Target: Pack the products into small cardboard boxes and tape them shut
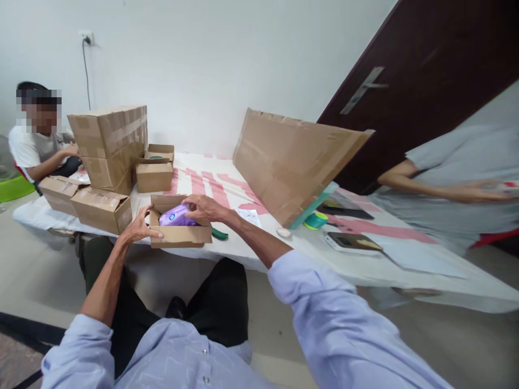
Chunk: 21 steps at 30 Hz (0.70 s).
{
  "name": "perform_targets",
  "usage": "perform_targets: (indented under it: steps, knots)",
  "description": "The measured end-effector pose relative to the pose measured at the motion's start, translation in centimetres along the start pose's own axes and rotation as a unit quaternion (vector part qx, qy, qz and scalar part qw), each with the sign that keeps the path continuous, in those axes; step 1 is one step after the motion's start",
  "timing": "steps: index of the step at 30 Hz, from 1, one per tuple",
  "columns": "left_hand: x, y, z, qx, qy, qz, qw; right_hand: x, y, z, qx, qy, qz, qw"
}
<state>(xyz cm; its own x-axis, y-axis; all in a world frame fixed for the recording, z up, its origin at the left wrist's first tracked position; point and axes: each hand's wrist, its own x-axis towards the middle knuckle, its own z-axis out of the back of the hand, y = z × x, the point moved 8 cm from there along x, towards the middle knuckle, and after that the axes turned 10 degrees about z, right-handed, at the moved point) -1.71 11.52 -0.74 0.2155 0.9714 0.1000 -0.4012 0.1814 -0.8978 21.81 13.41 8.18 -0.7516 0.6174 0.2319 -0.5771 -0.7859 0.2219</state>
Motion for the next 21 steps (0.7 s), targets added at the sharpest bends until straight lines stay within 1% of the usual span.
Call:
perform_targets:
  steps: [2, 4, 7, 9, 11, 12, 13, 14, 16, 17, 19, 20, 21]
  knots:
    - [0.7, -0.2, -0.3, -0.004, -0.003, 0.002, 1.0, -0.6, -1.2, 2.2, 0.064, -0.079, 0.004, 0.995]
    - [1.4, -0.6, -0.5, 0.002, -0.006, 0.006, 1.0, -1.3, -2.6, 4.3, 0.139, -0.149, -0.003, 0.979]
    - [1.7, -1.8, -0.1, 0.021, -0.023, 0.003, 1.0, -2.8, -4.7, 6.4, 0.268, -0.238, -0.045, 0.933]
    - [1.2, -3.2, 1.1, 0.03, -0.072, -0.011, 0.997, -3.5, -5.3, 6.9, 0.343, -0.274, -0.071, 0.896]
    - [0.5, -5.3, 2.4, 0.021, -0.124, -0.032, 0.991, -3.6, -5.2, 6.7, 0.4, -0.286, -0.08, 0.867]
    - [0.2, -6.5, 2.6, 0.007, -0.131, -0.044, 0.99, -3.5, -5.0, 6.6, 0.42, -0.288, -0.083, 0.856]
    - [0.0, -7.8, 2.4, -0.013, -0.119, -0.057, 0.991, -3.2, -4.7, 6.4, 0.436, -0.291, -0.086, 0.847]
    - [-0.1, -9.3, 1.9, -0.035, -0.094, -0.07, 0.993, -2.9, -4.4, 6.3, 0.448, -0.295, -0.09, 0.839]
    - [-0.5, -12.3, 0.6, -0.067, -0.048, -0.097, 0.992, -2.4, -3.5, 6.5, 0.459, -0.315, -0.097, 0.825]
    - [-0.8, -13.7, 0.0, -0.075, -0.04, -0.111, 0.99, -2.3, -2.8, 6.8, 0.457, -0.329, -0.098, 0.82]
    - [-1.4, -15.7, 0.0, -0.066, -0.08, -0.138, 0.985, -2.4, -1.7, 7.8, 0.441, -0.382, -0.099, 0.806]
    - [-1.3, -16.1, 0.4, -0.057, -0.1, -0.153, 0.981, -2.2, -1.4, 8.0, 0.431, -0.386, -0.1, 0.809]
    - [-0.6, -16.2, 1.0, -0.049, -0.124, -0.178, 0.975, -1.8, -1.6, 8.1, 0.423, -0.383, -0.105, 0.814]
